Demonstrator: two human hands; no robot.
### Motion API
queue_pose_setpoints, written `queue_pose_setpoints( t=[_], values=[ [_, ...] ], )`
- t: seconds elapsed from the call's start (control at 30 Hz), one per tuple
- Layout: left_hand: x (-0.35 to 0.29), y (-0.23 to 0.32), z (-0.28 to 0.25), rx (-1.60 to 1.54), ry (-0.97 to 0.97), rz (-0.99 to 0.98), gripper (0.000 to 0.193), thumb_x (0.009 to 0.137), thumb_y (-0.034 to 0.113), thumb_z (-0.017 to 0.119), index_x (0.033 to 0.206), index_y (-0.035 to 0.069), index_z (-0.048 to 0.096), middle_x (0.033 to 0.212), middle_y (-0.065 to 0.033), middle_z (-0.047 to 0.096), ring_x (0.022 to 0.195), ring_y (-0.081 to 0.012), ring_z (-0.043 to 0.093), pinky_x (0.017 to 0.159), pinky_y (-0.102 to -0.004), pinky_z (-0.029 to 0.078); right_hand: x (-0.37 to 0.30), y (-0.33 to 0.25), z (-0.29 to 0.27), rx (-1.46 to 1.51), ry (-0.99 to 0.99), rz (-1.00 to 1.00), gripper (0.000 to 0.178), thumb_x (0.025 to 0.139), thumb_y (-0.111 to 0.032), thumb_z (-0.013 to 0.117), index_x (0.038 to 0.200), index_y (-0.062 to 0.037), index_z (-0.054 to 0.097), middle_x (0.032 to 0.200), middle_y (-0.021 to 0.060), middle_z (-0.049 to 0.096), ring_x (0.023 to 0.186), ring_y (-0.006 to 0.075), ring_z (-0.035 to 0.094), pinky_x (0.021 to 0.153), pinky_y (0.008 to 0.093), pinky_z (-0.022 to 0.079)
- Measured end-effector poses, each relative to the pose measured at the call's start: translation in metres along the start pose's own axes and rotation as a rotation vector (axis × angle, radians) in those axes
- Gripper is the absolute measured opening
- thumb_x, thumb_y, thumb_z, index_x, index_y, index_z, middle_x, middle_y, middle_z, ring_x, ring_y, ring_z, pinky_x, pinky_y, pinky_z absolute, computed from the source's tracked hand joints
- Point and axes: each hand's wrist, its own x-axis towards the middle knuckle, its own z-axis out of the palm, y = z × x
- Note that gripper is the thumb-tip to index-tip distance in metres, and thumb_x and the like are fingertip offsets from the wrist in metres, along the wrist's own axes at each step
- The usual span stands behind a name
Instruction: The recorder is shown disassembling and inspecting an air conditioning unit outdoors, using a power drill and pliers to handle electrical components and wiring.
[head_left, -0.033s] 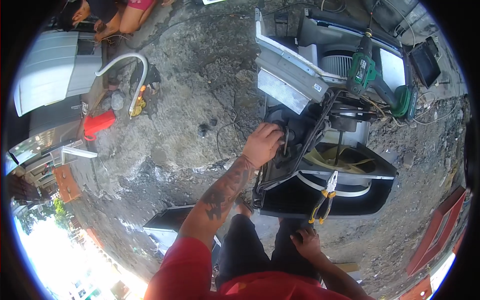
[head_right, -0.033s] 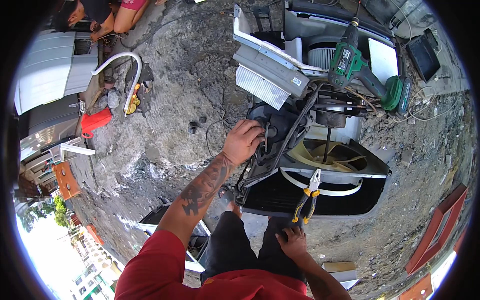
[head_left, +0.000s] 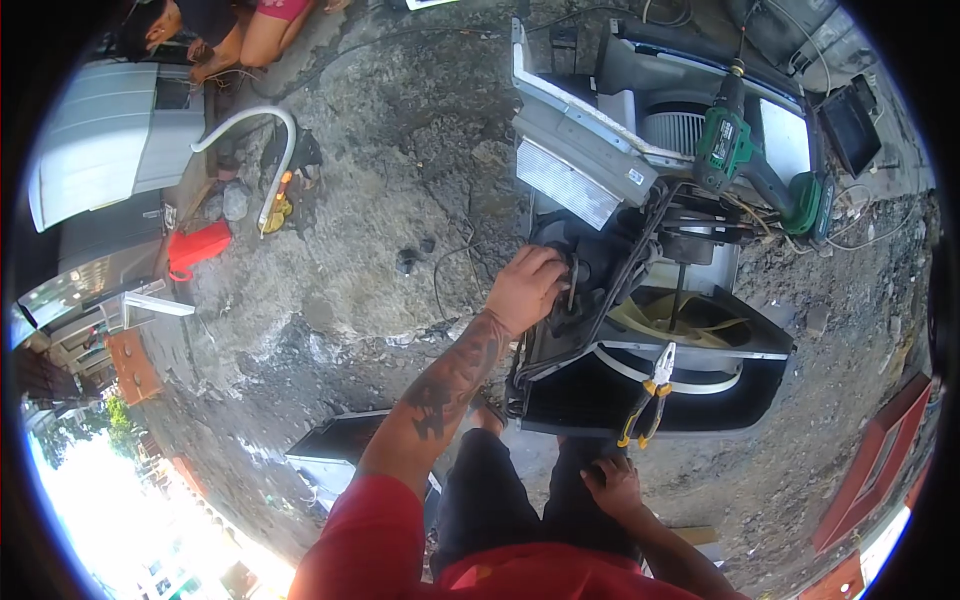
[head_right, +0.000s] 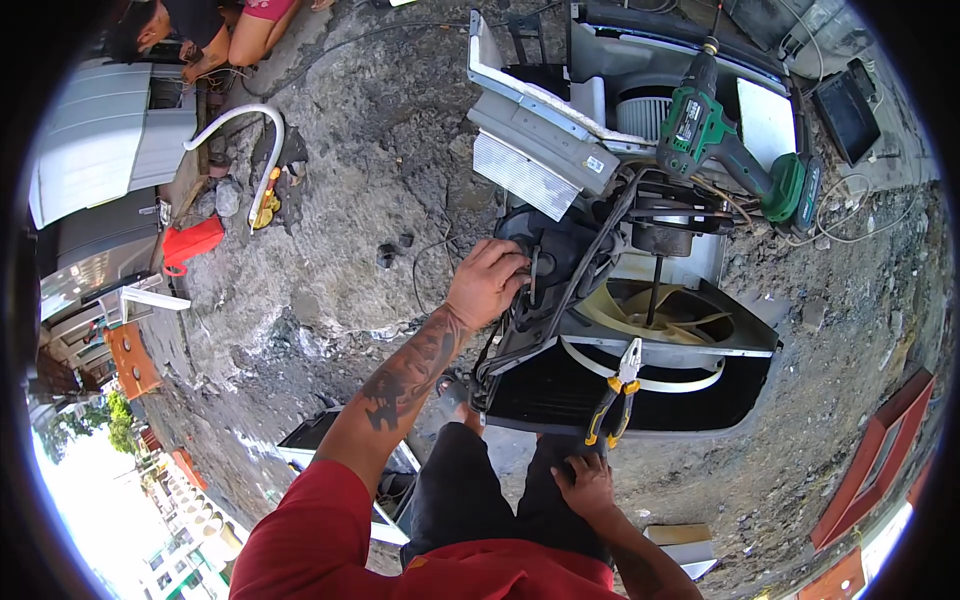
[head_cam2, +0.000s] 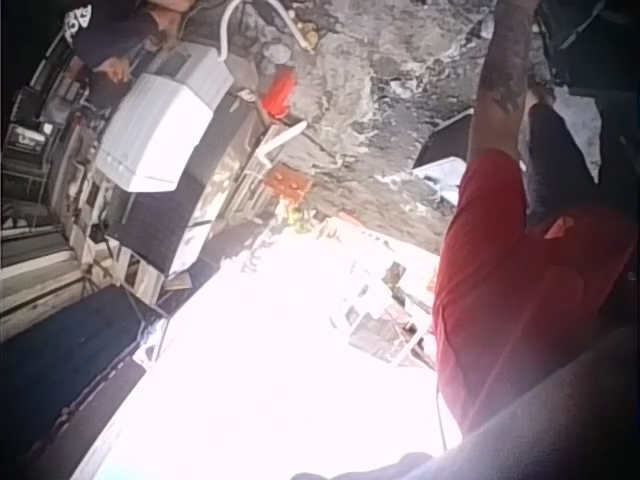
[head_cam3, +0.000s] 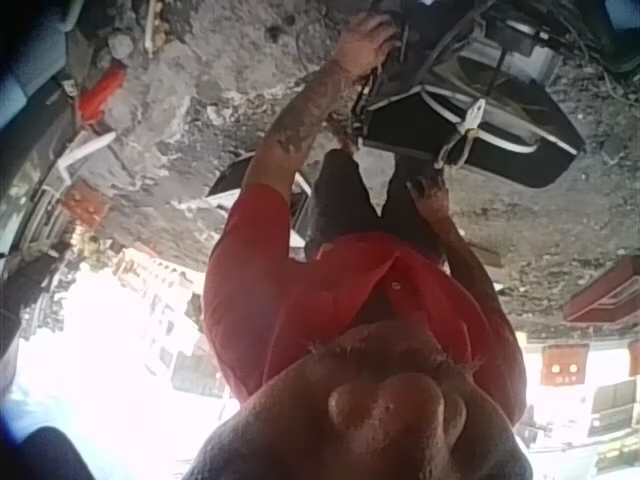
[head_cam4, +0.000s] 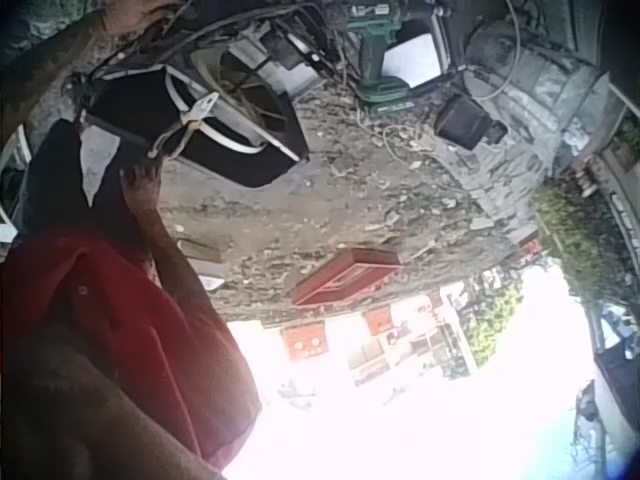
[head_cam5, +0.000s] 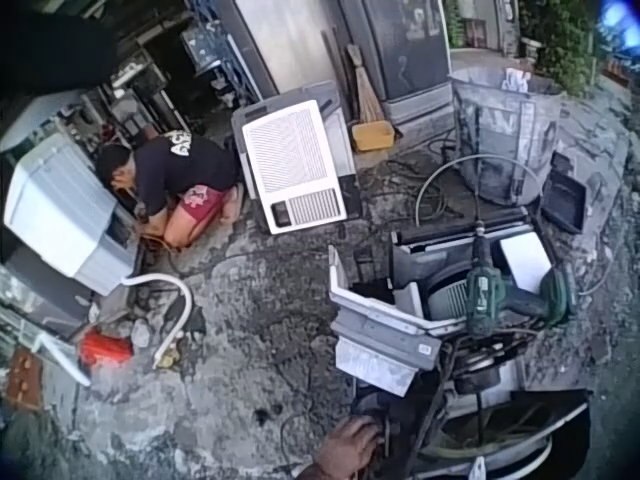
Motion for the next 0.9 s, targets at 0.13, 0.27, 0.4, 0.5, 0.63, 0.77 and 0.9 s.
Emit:
queue_pose_setpoints(
  t=[0.13, 0.27, 0.4, 0.5, 0.63, 0.77, 0.9],
  values=[
    [0.002, -0.007, -0.004, 0.004, -0.066, 0.018, 0.017, 0.071, 0.001, 0.069, 0.086, 0.006, 0.066, 0.095, -0.0062, 0.058, 0.094, -0.0281, 0.056, 0.081, -0.0387, 0.049, 0.001, -0.006, 0.005, -0.025, 0.008, -0.036, 0.035, 0.081, -0.038, 0.071, 0.1, -0.009, 0.068, 0.105, 0.0167, 0.061, 0.102, 0.0385, 0.058, 0.089, 0.0502, 0.046],
    [0.001, -0.009, 0.003, -0.07, -0.043, -0.027, 0.016, 0.07, -0.001, 0.067, 0.085, 0.006, 0.066, 0.095, -0.0059, 0.058, 0.094, -0.0282, 0.055, 0.082, -0.0388, 0.048, -0.004, -0.013, 0.01, -0.012, -0.02, 0.008, 0.034, 0.081, -0.038, 0.071, 0.1, -0.0091, 0.068, 0.104, 0.0166, 0.062, 0.101, 0.039, 0.058, 0.087, 0.0508, 0.047],
    [0.001, -0.011, 0.004, -0.131, -0.078, -0.134, 0.017, 0.069, -0.002, 0.067, 0.084, 0.006, 0.066, 0.095, -0.0061, 0.058, 0.095, -0.0299, 0.056, 0.083, -0.0401, 0.048, -0.012, -0.028, 0.02, -0.083, 0.012, -0.01, 0.032, 0.081, -0.037, 0.07, 0.098, -0.0095, 0.069, 0.102, 0.0156, 0.062, 0.098, 0.0384, 0.059, 0.085, 0.0505, 0.048],
    [-0.002, -0.007, -0.003, -0.191, -0.043, -0.147, 0.02, 0.069, -0.003, 0.069, 0.087, 0.005, 0.065, 0.097, -0.0065, 0.059, 0.096, -0.0303, 0.058, 0.083, -0.0399, 0.049, -0.014, -0.067, 0.005, -0.093, -0.037, 0.006, 0.027, 0.081, -0.033, 0.07, 0.095, -0.0104, 0.069, 0.099, 0.0133, 0.063, 0.094, 0.036, 0.06, 0.083, 0.0479, 0.048],
    [-0.048, -0.012, -0.019, -0.329, 0.191, -0.369, 0.023, 0.07, -0.004, 0.071, 0.09, 0.005, 0.063, 0.1, -0.0073, 0.061, 0.088, -0.0264, 0.064, 0.075, -0.0357, 0.053, 0.043, -0.154, -0.057, -0.102, 0.336, -0.278, 0.015, 0.076, -0.017, 0.074, 0.089, -0.0124, 0.068, 0.088, 0.0065, 0.059, 0.082, 0.0285, 0.059, 0.074, 0.0414, 0.044],
    [-0.184, -0.038, -0.05, -0.342, 0.224, -0.818, 0.019, 0.072, 0.0, 0.075, 0.088, 0.004, 0.064, 0.09, -0.0084, 0.063, 0.08, -0.0188, 0.066, 0.07, -0.0295, 0.052, 0.164, -0.218, -0.099, -0.417, 0.799, -0.49, 0.016, 0.073, -0.012, 0.073, 0.089, -0.0124, 0.069, 0.103, 0.005, 0.056, 0.101, 0.0304, 0.051, 0.087, 0.0457, 0.039],
    [-0.338, -0.034, -0.082, -0.229, -0.095, -0.876, 0.019, 0.075, 0.014, 0.077, 0.088, 0.005, 0.067, 0.089, -0.0124, 0.065, 0.081, -0.0274, 0.067, 0.072, -0.0365, 0.054, 0.209, -0.216, -0.124, -0.683, 0.796, -0.393, 0.014, 0.073, -0.016, 0.073, 0.086, -0.0105, 0.072, 0.124, 0.0051, 0.056, 0.124, 0.0354, 0.043, 0.104, 0.054, 0.031]
  ],
)
